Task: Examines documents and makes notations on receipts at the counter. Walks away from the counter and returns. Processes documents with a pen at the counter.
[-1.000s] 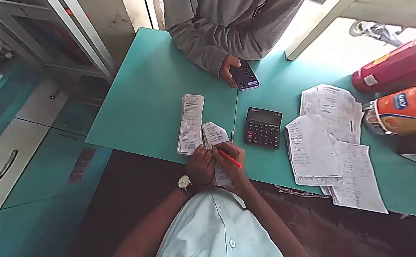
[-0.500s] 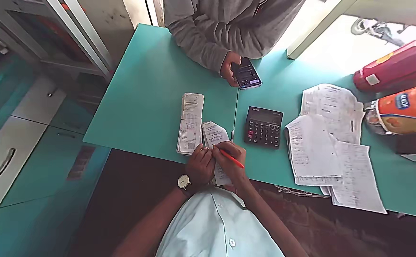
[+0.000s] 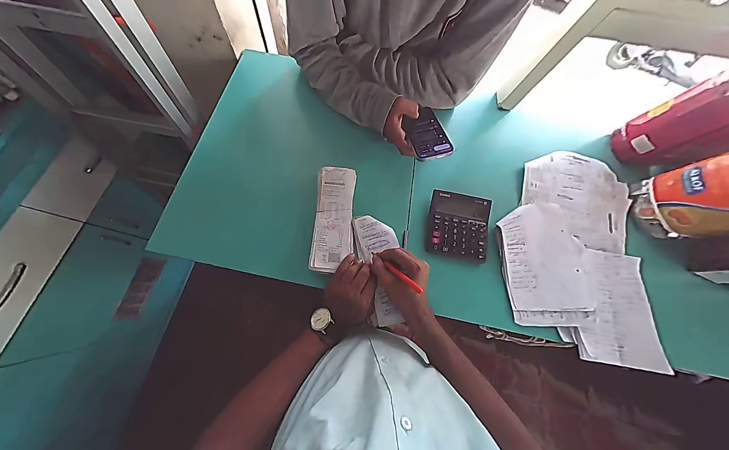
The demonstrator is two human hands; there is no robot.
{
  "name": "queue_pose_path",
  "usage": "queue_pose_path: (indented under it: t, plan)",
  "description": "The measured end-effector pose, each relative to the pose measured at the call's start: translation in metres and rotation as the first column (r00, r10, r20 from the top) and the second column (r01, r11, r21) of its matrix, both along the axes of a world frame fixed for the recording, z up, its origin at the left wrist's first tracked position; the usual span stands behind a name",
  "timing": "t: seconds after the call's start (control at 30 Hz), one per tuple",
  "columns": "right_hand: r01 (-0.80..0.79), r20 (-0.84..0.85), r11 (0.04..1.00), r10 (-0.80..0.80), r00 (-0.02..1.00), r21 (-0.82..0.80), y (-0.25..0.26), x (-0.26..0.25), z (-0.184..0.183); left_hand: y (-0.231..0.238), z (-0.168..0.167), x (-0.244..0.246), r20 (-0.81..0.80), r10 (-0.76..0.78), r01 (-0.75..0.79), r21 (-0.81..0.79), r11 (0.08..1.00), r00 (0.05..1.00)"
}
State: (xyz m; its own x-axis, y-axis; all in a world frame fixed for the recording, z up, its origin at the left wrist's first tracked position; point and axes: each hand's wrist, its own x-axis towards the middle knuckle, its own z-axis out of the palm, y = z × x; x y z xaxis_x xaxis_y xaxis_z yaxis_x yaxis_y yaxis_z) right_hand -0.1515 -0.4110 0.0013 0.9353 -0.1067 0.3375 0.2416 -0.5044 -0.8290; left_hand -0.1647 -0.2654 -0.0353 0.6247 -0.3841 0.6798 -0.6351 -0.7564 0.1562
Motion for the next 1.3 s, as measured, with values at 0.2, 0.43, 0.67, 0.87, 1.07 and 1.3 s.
queue_pose_path:
  t: [0.2,0.43,0.67,0.87,1.07,1.3]
  plan:
    - [0.010,-0.007,0.999,-0.010,1.000,-0.046,0.0008,-0.0014,0.0014,0.0007,0.0011,-0.0007,-0.027,-0.010,0.010,0.005,1.000,1.000]
    - [0.029,-0.006,0.999,-0.030,1.000,-0.021,0.0020,-0.0009,0.0009,0.0017,0.0021,-0.0008,-0.029,-0.020,0.021,0.014,1.000,0.999]
    - [0.050,-0.001,0.998,-0.050,0.999,-0.029,0.0029,-0.0018,-0.0006,0.0016,0.0016,-0.0018,-0.040,-0.019,0.020,0.027,0.999,0.999]
    - [0.061,0.009,0.996,-0.060,0.998,-0.058,0.0026,-0.0017,0.0010,-0.0008,-0.0007,-0.0020,-0.008,0.005,-0.005,0.008,1.000,1.000]
    - [0.086,0.022,0.996,-0.085,0.996,-0.014,0.0031,-0.0014,0.0018,-0.0011,0.0008,-0.0011,-0.021,0.007,-0.007,0.006,1.000,1.000]
    - [0.118,0.019,0.993,-0.118,0.993,-0.022,0.0044,-0.0027,0.0026,-0.0001,0.0035,-0.0006,-0.026,-0.007,0.007,0.002,1.000,1.000]
